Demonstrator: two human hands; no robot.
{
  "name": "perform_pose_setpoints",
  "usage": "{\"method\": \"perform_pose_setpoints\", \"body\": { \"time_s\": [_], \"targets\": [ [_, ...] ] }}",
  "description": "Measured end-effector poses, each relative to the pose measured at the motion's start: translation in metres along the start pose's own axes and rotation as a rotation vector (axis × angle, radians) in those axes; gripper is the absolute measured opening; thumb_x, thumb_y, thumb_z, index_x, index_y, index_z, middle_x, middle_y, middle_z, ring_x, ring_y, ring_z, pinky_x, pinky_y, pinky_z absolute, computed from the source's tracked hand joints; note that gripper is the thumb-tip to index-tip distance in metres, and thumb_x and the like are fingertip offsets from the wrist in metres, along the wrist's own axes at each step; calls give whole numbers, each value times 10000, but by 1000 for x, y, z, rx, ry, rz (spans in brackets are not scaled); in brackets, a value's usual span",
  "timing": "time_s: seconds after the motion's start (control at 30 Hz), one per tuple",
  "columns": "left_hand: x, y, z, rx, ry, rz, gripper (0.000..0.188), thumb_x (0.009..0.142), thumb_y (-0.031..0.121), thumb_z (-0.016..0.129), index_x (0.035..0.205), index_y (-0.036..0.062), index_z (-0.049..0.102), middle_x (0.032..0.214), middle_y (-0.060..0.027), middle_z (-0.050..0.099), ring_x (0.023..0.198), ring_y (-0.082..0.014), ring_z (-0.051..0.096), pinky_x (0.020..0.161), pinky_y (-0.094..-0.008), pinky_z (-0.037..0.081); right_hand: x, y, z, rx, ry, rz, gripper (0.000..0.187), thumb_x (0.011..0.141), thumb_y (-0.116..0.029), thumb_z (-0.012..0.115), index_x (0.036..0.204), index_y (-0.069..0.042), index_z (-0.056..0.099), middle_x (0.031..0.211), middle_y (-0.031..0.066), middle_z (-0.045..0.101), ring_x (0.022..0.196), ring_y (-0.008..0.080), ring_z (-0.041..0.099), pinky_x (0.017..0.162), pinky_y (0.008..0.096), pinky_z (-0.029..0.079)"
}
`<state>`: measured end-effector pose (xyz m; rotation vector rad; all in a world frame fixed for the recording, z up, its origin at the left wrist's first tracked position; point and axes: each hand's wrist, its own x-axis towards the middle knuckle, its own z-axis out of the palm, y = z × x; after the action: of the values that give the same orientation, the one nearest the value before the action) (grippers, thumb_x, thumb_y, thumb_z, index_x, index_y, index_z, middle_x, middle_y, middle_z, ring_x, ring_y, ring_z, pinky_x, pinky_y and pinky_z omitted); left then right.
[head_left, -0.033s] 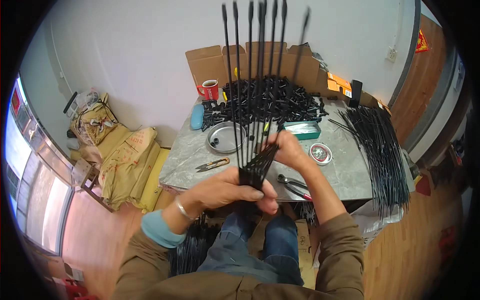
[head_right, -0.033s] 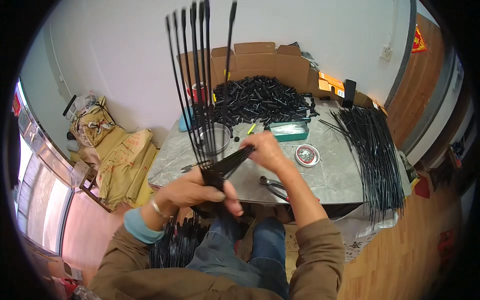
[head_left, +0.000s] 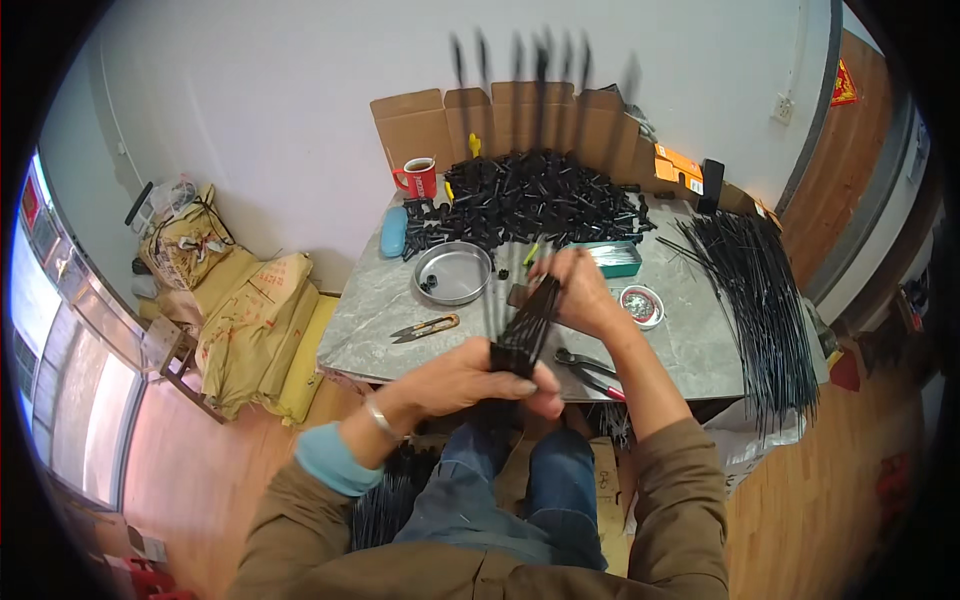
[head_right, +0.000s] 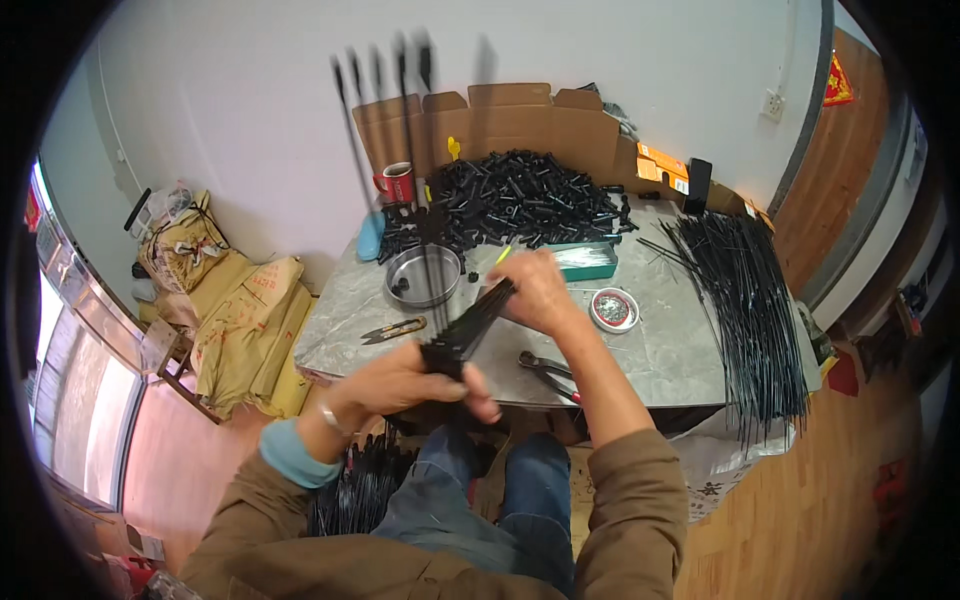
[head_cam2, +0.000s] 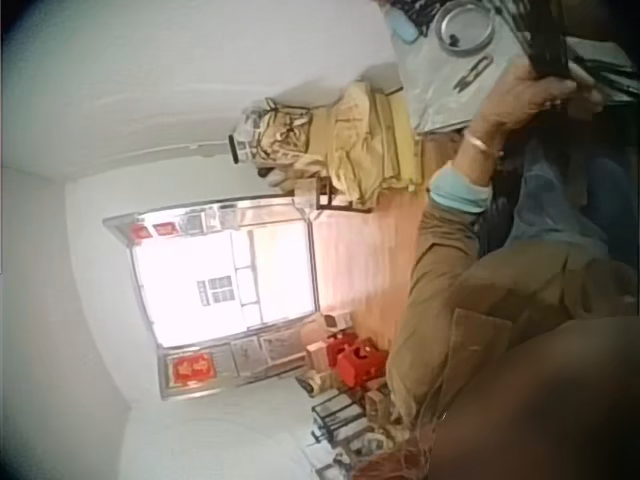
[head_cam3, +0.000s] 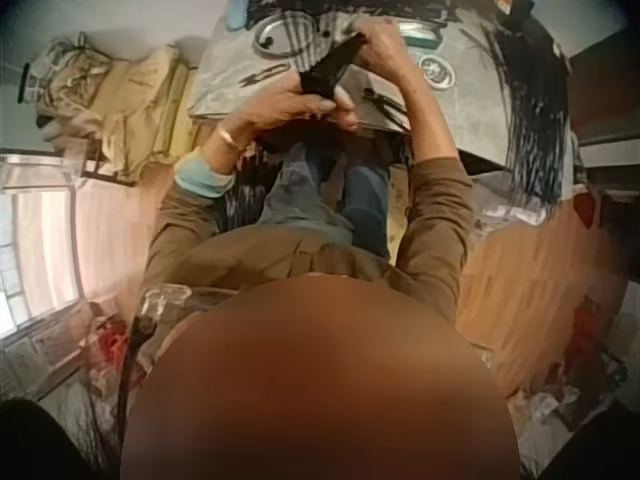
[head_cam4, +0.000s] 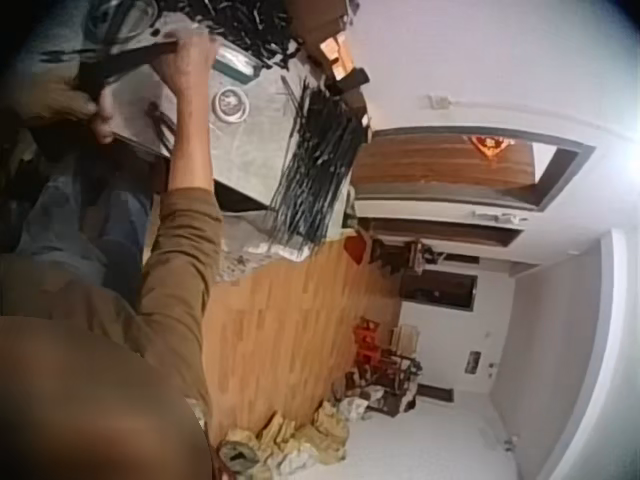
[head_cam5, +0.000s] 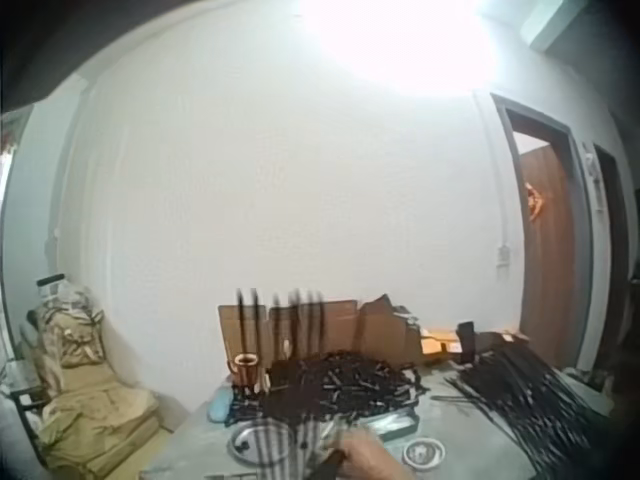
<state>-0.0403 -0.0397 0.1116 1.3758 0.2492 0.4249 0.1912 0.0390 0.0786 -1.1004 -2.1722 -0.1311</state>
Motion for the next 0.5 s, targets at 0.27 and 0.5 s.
{"method": "perform_pose_setpoints", "body": {
  "time_s": [0.27, 0.5],
  "targets": [
    [26, -136, -30, -234, 182, -99, 255, 941, 118, 555, 1140, -35, 601, 1065, -141, 669, 1016, -217, 646, 907, -329, 505, -50, 2, -23, -92, -512, 701, 526, 713, -260, 724, 1195, -89, 601, 1096, 137, 627, 1070, 301, 558, 880, 469, 419],
    [36, -138, -37, -352, 117, -110, 287, 946, 90, 542, 1191, -58, 563, 1073, -183, 660, 1010, -251, 649, 900, -365, 522, -147, -30, -5, -404, -212, 425, 425, 734, -198, 728, 1104, -40, 590, 1018, 102, 600, 994, 289, 529, 857, 421, 371]
  ]
}}
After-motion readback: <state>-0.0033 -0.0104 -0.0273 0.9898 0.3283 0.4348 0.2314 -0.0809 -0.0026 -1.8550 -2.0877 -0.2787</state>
